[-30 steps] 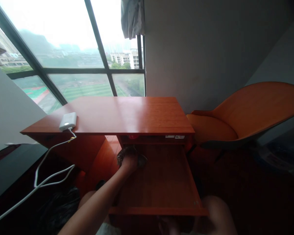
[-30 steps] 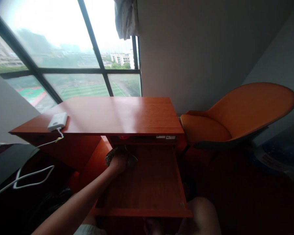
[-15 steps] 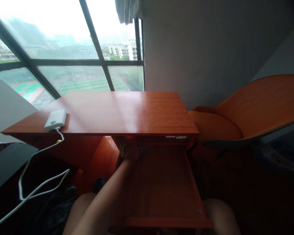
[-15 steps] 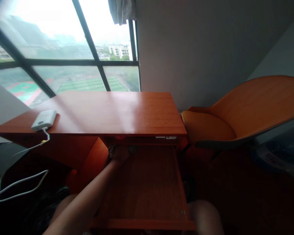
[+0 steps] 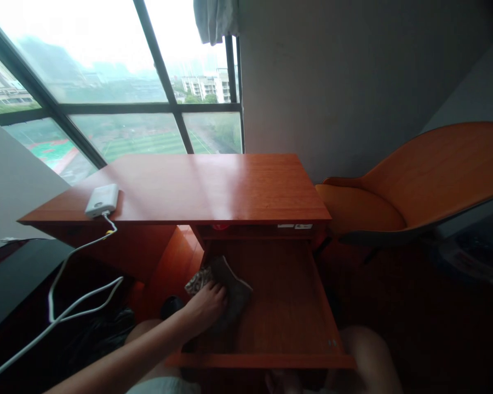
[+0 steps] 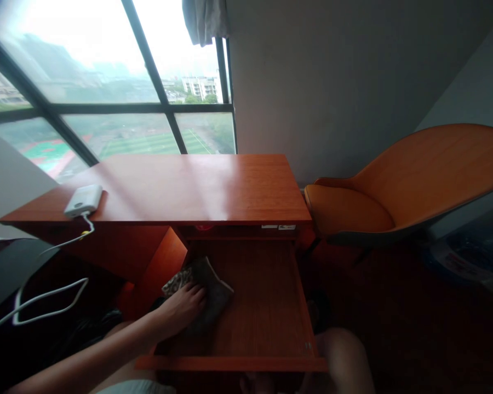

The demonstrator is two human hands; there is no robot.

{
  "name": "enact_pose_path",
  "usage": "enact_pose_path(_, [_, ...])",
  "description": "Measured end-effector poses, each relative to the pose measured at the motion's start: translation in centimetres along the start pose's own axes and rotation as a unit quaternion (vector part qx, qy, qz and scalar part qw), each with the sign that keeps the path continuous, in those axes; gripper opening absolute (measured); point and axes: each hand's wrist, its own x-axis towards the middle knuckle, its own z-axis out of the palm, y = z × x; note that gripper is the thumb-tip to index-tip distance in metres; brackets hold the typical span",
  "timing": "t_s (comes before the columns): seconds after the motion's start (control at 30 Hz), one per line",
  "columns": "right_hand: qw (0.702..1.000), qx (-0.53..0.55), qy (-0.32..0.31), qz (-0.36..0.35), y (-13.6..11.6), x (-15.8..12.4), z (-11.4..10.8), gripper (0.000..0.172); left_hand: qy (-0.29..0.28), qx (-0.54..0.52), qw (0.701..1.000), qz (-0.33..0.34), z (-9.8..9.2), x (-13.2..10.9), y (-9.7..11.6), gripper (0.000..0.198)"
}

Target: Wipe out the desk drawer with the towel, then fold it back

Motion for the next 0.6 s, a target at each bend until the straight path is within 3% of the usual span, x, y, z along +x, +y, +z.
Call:
enact_pose_path(0.07, [1.0, 0.004, -0.002, 0.002, -0.1, 0.0, 0.1, 0.028, -0.044, 0.002, 0.999, -0.015, 0.3, -1.1, -0.1, 0.019])
enact_pose_path(0.13, [1.0, 0.007, -0.003, 0.006, 0.0, 0.1, 0.1, 0.026, -0.048, -0.001, 0.997, -0.063, 0.9, -1.4, 0.1, 0.019])
enact_pose_path(0.27, [1.0, 0.009, 0.004, 0.021, 0.3, 0.7, 0.0, 0.026, 0.027, -0.007, 0.992, -0.126, 1.5, -0.7, 1.1, 0.042])
enact_pose_path(0.37, [0.999, 0.008, 0.014, 0.038, 0.6, 1.6, 0.0, 0.026, 0.044, 0.024, 0.988, -0.145, 1.9, -0.1, 1.2, 0.055])
enact_pose_path(0.6, [0.996, 0.014, 0.031, 0.084, 1.2, 3.9, 0.6, 0.023, 0.003, 0.051, 0.985, -0.162, 3.1, 0.4, -1.3, 0.053])
